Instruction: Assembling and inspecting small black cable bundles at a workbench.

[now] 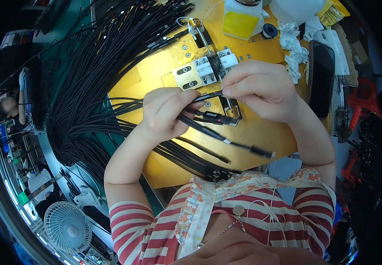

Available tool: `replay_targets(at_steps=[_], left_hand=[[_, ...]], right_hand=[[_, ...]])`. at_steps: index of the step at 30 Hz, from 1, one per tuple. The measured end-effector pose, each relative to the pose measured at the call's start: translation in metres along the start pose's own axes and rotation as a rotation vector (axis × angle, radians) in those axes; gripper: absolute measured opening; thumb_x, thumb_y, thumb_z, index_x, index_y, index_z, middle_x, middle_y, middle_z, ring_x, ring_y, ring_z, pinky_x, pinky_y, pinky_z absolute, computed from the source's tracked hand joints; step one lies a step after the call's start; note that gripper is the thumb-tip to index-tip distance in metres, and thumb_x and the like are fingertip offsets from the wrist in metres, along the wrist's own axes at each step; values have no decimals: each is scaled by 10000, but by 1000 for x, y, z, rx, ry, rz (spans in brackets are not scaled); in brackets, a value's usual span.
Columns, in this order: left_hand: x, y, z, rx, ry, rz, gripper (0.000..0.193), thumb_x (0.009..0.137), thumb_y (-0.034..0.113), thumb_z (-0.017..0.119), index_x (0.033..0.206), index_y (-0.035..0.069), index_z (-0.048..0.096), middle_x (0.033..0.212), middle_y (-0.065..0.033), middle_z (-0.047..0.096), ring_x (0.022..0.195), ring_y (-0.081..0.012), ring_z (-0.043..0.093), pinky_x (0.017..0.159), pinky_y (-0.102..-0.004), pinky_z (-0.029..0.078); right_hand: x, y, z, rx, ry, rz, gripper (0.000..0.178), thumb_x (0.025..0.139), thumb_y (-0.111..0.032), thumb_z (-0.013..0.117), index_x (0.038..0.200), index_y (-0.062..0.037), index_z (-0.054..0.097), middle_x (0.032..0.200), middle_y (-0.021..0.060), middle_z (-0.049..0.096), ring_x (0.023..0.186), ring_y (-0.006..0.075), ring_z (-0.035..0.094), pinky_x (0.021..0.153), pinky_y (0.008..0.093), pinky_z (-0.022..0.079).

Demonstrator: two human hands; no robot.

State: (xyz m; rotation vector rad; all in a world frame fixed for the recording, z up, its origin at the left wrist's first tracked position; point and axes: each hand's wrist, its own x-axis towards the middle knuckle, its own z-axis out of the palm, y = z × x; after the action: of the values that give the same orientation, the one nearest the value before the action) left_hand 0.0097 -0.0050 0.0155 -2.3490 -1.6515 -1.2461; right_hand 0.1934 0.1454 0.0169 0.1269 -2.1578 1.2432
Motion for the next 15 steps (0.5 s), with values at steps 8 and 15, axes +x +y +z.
replay_targets(at_steps=[8,15], left_hand=[[-1,-11,4,204,-63,44,315,721,55,738,1033,64,695,650,-22,542,511,-156,528,469,-274,429],[-7,-21,13,336,-182,-54,572,630,-9,675,1181,141,667,913,-21,585,633,-168,579,546,-286,493]], right_hand=[[1,7,1,-45,-23,108,124,755,83,690,855,11,677,868,101,675,761,216,659,664,281,518],[-3,32,8,-215,129,238,73,779,-1,698,850,-5,682,840,65,598,744,215,603,642,285,472]])
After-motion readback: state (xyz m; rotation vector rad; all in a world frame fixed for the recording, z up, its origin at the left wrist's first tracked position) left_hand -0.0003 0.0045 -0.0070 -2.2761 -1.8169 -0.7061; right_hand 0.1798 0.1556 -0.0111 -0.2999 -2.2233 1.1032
